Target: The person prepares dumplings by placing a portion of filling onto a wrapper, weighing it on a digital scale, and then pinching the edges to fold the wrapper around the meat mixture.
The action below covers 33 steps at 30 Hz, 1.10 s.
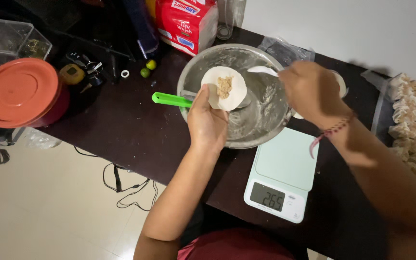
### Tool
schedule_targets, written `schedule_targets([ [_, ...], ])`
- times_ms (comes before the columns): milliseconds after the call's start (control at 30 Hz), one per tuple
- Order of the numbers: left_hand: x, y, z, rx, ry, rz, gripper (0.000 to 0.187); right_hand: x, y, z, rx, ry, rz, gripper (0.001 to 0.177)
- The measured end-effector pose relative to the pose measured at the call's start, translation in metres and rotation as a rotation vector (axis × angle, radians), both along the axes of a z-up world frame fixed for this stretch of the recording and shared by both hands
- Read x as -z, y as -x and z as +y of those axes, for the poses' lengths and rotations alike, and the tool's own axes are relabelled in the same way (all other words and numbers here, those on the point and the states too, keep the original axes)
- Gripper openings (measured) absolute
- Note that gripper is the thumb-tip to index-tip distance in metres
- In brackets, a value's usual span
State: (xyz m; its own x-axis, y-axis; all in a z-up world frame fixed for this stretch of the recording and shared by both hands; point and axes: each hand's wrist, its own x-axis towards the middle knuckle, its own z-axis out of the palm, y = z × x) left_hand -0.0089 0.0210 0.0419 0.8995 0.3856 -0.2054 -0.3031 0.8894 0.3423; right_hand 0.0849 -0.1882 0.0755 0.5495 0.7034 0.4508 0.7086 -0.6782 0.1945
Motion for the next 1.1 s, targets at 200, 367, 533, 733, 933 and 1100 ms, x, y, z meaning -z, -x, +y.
schedule_targets([
  [200, 0.028, -0.007, 0.004, -0.013, -0.01, 0.08, 0.032, -0.013, 0.005, 0.058, 0.051, 0.206, -0.146, 0.014],
  [367, 0.022, -0.006, 0.004, -0.038, -0.027, 0.099, 0.033, 0.018, -0.008, 0.067, 0.031, 0.251, -0.198, 0.015],
  [533, 0.011, -0.003, 0.003, -0.03, -0.04, 0.103, 0.034, 0.024, -0.007, 0.07, 0.049, 0.298, -0.048, 0.008],
  [733, 0.027, -0.008, 0.003, -0.06, -0.027, 0.099, 0.034, 0.015, -0.016, 0.066, 0.083, 0.301, 0.203, 0.011],
  [933, 0.026, -0.007, 0.004, -0.035, -0.053, 0.076, 0.036, -0.02, 0.001, 0.07, 0.137, 0.271, 0.305, 0.014],
  [1100, 0.032, -0.013, 0.002, -0.045, -0.061, 0.053, 0.035, -0.009, -0.007, 0.07, 0.089, 0.255, 0.335, 0.018],
])
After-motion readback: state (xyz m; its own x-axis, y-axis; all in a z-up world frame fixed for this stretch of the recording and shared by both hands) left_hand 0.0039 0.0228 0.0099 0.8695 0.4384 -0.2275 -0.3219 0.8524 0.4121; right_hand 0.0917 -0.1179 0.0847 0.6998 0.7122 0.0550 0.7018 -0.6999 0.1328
